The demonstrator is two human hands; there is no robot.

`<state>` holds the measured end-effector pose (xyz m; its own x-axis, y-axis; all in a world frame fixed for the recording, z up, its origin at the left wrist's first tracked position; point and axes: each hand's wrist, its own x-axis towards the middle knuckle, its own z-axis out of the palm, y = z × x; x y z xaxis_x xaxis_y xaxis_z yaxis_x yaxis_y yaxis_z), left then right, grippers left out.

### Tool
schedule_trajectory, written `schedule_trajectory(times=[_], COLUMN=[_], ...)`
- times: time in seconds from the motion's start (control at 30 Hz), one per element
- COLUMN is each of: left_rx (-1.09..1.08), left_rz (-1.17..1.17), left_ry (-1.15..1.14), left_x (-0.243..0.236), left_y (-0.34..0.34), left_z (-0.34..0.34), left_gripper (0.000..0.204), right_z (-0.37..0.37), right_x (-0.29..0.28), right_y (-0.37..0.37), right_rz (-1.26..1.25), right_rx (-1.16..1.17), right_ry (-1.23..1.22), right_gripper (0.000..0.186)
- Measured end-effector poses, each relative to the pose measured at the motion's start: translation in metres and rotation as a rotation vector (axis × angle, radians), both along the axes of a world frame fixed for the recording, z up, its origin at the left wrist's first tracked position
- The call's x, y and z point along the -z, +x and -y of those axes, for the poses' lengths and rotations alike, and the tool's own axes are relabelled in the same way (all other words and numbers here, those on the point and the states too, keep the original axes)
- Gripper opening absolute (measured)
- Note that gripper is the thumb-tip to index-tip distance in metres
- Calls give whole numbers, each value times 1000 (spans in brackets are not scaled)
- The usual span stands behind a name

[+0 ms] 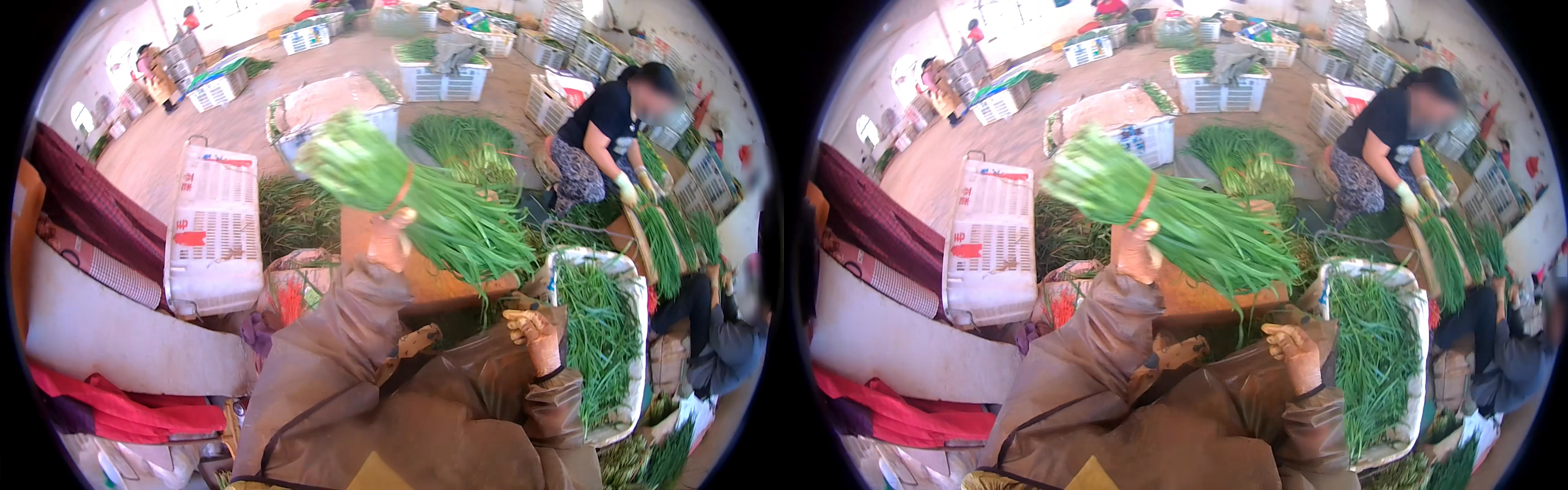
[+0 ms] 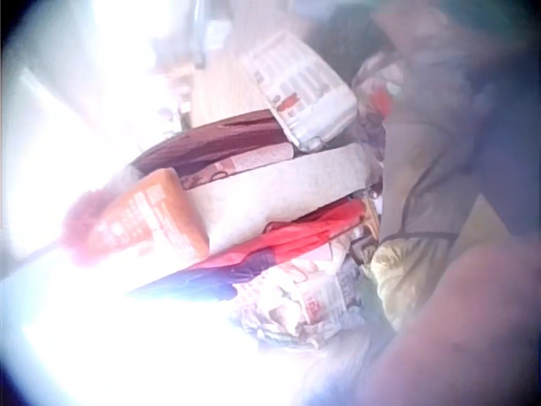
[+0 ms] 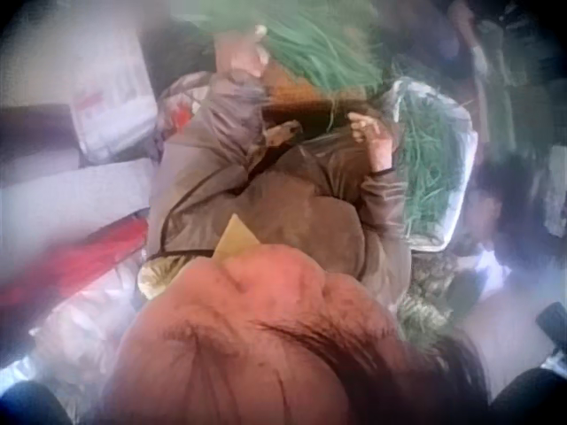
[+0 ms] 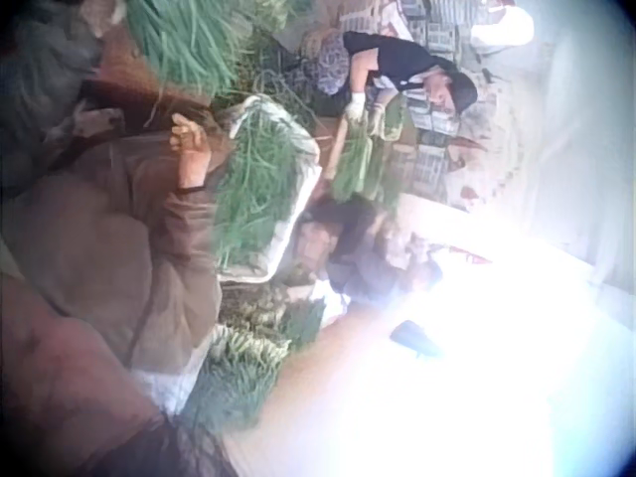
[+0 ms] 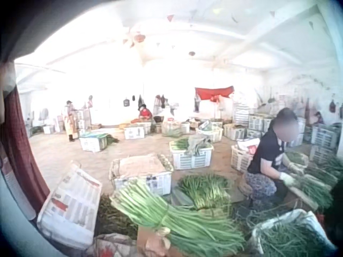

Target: The person picks up bunches of green onions from a crate, aligns the stalks on a board, removes damaged outer layers by hand, and secures them with a red tie.

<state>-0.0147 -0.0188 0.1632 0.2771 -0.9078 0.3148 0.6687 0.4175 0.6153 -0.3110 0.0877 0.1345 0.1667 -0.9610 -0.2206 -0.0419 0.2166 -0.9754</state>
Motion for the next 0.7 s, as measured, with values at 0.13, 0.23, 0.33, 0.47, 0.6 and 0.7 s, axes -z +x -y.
schedule_trajectory(times=[0.13,0.23,0.33,0.47,0.6,0.7], left_rx=[79,117,171,358,573,627], left_rz=[-73,34,-59,-64,41,98], left_ry=[-149,-241,-318,-568,-692,-658], left_x=[2,-25,-33,-27,-11,-19], left_y=[-1,0,-8,-5,-7,-4], left_z=[-13,-30,-37,-30,-19,-43], left_gripper=[83,83,86,93,99,98], right_z=[-27,-42,-52,-61,-50,-38], right_x=[-29,-34,-42,-65,-78,-87], right_y=[1,-11,-22,-26,-3,24], right_rz=[-22,31,29,5,-133,-172], right_rx=[-69,-14,173,481,375,209], right_ry=[-40,-65,-88,-316,-637,-739], right_gripper=[21,22,22,20,18,21])
